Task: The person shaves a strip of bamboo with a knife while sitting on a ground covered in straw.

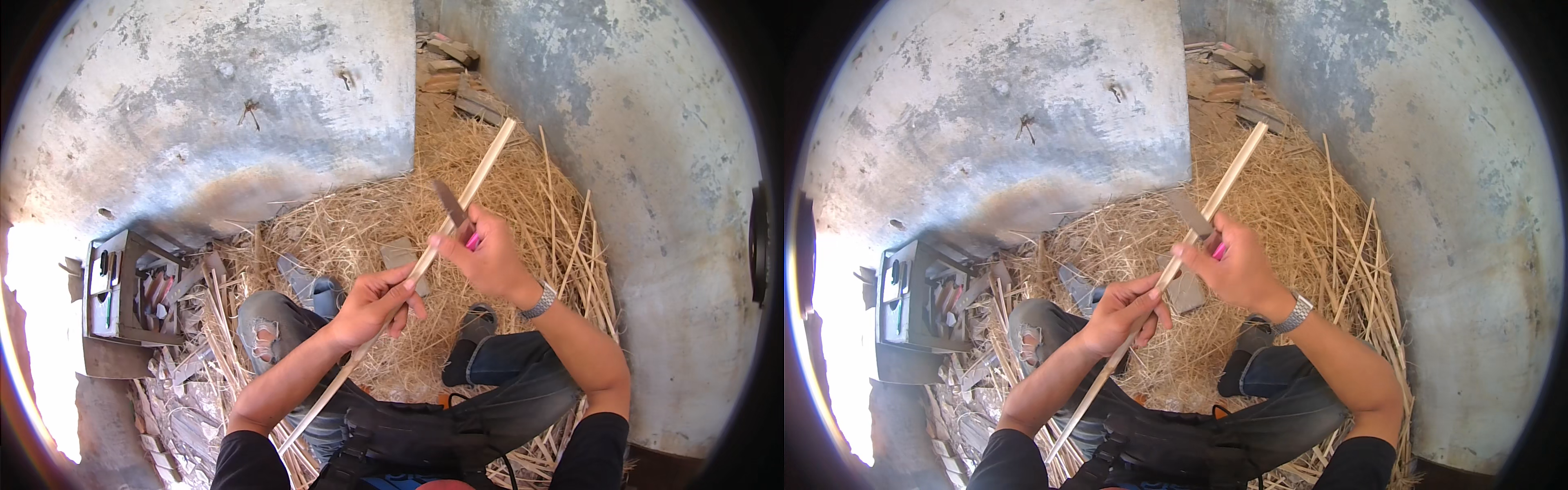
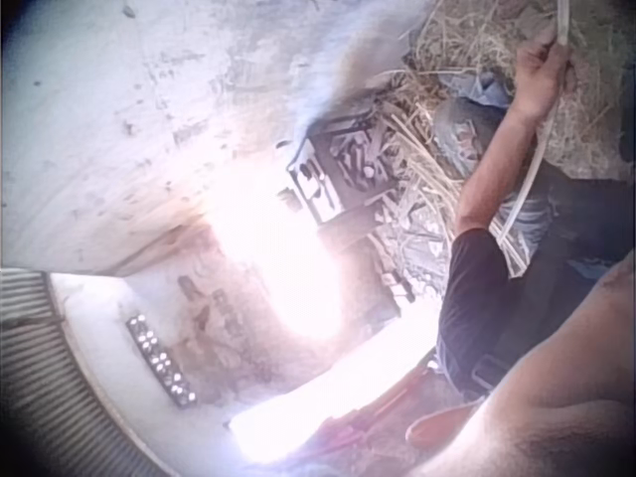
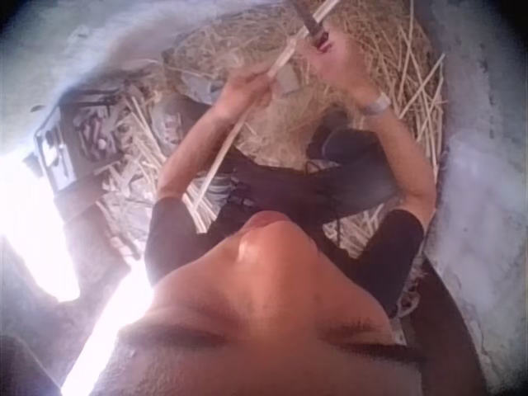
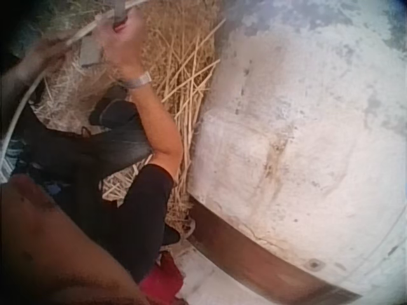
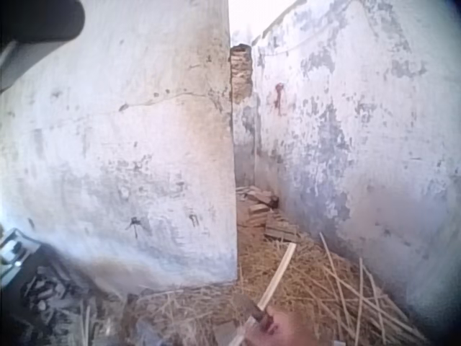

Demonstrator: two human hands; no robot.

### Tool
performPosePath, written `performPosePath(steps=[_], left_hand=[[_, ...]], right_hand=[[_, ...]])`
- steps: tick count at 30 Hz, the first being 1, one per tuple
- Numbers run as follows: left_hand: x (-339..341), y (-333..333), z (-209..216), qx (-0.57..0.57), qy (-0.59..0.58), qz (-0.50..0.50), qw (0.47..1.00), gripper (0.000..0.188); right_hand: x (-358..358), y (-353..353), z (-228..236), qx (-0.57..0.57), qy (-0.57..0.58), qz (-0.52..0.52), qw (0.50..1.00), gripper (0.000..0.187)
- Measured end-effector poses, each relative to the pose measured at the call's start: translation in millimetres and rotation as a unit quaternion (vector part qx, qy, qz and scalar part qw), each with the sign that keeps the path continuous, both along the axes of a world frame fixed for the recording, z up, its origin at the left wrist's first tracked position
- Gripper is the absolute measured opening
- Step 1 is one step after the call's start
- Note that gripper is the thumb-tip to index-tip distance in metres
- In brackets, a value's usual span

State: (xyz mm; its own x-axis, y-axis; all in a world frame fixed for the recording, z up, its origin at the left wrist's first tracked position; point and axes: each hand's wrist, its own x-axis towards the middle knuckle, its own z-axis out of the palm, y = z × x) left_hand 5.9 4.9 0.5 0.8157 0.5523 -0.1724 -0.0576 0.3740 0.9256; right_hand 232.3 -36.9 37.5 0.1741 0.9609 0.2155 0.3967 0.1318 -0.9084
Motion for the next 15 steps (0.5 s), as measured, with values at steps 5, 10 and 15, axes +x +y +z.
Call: performPosePath(steps=[5,10,15], left_hand=[[-1,-2,-1,0.062,0.031,-0.031,0.997,0.041],[-5,-7,-1,0.089,0.035,-0.033,0.995,0.041],[-8,-13,-5,0.004,-0.025,-0.008,1.000,0.036]], right_hand=[[38,9,-1,-0.010,0.062,-0.078,0.995,0.035],[61,5,8,0.051,-0.120,-0.128,0.983,0.043],[48,3,10,0.058,-0.184,-0.147,0.970,0.048]])
